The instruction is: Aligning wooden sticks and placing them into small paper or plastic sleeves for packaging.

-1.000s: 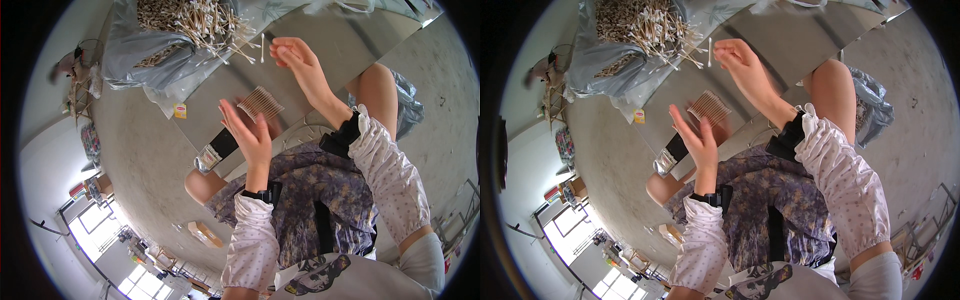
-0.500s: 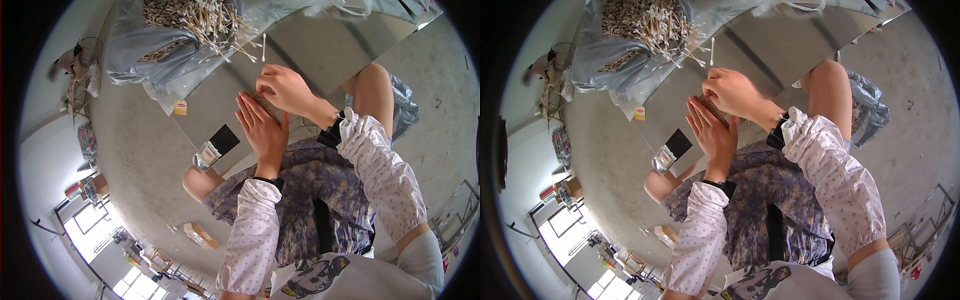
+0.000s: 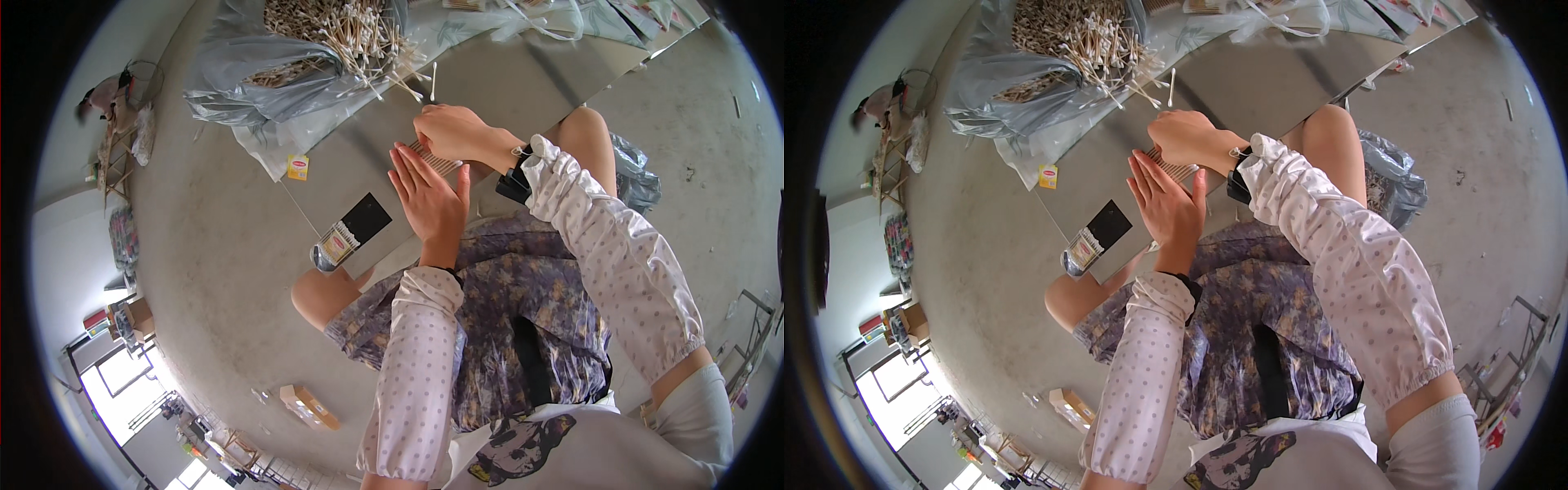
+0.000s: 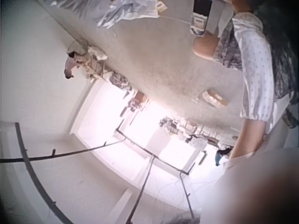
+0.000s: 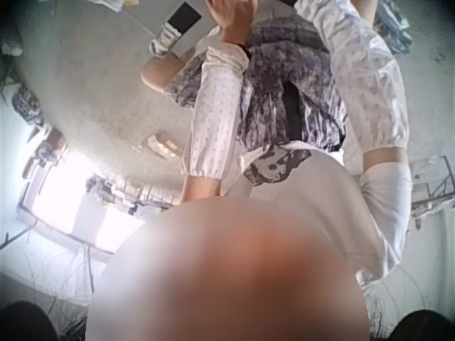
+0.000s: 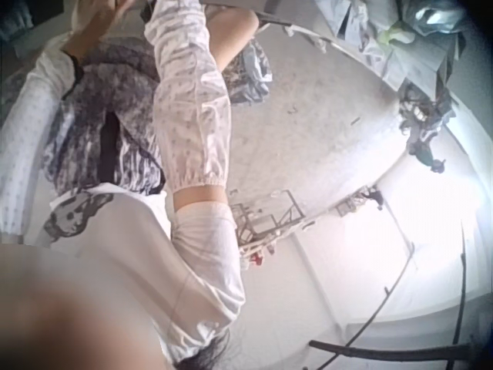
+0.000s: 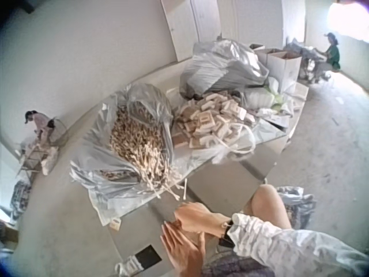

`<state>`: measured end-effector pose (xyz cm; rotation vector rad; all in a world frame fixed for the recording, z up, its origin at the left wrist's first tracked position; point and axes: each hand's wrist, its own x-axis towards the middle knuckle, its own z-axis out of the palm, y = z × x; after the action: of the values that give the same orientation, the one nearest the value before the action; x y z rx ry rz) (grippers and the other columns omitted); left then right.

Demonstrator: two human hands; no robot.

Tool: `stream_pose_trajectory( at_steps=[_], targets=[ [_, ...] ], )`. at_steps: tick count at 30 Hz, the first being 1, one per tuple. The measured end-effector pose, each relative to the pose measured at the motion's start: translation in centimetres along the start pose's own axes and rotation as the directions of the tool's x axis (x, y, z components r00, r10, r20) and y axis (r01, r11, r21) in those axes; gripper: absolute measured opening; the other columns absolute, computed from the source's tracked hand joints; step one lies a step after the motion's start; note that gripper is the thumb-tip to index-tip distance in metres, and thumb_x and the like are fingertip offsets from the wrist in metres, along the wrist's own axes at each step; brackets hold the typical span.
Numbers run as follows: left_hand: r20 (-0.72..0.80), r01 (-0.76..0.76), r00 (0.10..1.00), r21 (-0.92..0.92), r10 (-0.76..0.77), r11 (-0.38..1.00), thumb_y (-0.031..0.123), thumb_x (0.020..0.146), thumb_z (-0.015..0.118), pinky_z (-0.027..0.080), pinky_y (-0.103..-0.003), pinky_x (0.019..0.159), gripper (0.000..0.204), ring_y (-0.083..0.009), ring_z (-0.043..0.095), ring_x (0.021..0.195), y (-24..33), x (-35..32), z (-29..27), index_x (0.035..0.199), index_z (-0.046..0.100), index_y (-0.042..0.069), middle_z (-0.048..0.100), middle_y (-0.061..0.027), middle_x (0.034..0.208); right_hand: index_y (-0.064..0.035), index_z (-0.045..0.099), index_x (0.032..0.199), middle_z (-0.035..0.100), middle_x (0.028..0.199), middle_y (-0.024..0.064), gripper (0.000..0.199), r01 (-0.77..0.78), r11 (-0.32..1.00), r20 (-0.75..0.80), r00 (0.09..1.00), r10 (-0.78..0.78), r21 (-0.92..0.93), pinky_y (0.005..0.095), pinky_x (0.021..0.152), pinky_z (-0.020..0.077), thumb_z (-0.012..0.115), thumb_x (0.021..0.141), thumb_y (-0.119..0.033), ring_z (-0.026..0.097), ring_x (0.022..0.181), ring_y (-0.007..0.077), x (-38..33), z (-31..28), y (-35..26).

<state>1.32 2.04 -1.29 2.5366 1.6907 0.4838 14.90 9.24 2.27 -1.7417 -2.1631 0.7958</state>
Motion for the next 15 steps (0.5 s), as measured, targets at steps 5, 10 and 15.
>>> stream_pose_trajectory(
  at_steps=[5, 10, 15],
  targets=[
    [-0.027, -0.012, 1.0, -0.023, 0.011, 1.0, 0.053, 0.094, 0.054, 0.022, -0.051, 0.119, 0.099, -0.0411, 0.025, 0.146, -0.1, 0.0, 0.4, 0.151, 0.007, -0.013, 0.025, -0.0312, 0.155, -0.0083, 0.07, 0.095, 0.067, 0.097, 0.015, 0.02, -0.14, 0.987, -0.284, 0.952, 0.111, -0.084, 0.0422, 0.078, 0.0533, 0.061, 0.077, -0.007, 0.065, 0.098, 0.0323, -2.8, -1.3, 1.6],
    [-0.137, -0.03, 0.991, -0.219, 0.0, 0.975, 0.053, 0.095, 0.051, 0.019, -0.056, 0.119, 0.092, -0.0406, 0.03, 0.143, -1.6, -0.4, -0.1, 0.151, 0.014, -0.008, 0.029, -0.0289, 0.153, -0.006, 0.064, 0.09, 0.064, 0.093, 0.0138, 0.01, -0.366, 0.912, -0.493, 0.768, 0.407, 0.184, 0.0423, 0.076, 0.0521, 0.061, 0.081, -0.008, 0.065, 0.089, 0.0335, -14.5, -6.6, 4.9],
    [-0.383, -0.138, 0.916, -0.575, -0.117, 0.806, 0.032, 0.091, 0.043, 0.019, -0.054, 0.116, 0.078, -0.0447, 0.025, 0.142, -2.4, -0.5, 0.1, 0.152, 0.015, -0.008, 0.023, -0.0279, 0.156, -0.0044, 0.063, 0.093, 0.06, 0.08, 0.0091, 0.016, -0.705, 0.695, -0.468, 0.57, 0.676, 0.144, 0.0339, 0.067, 0.0477, 0.071, 0.081, -0.011, 0.059, 0.071, 0.0216, -29.2, -7.3, 11.6]
  ],
)
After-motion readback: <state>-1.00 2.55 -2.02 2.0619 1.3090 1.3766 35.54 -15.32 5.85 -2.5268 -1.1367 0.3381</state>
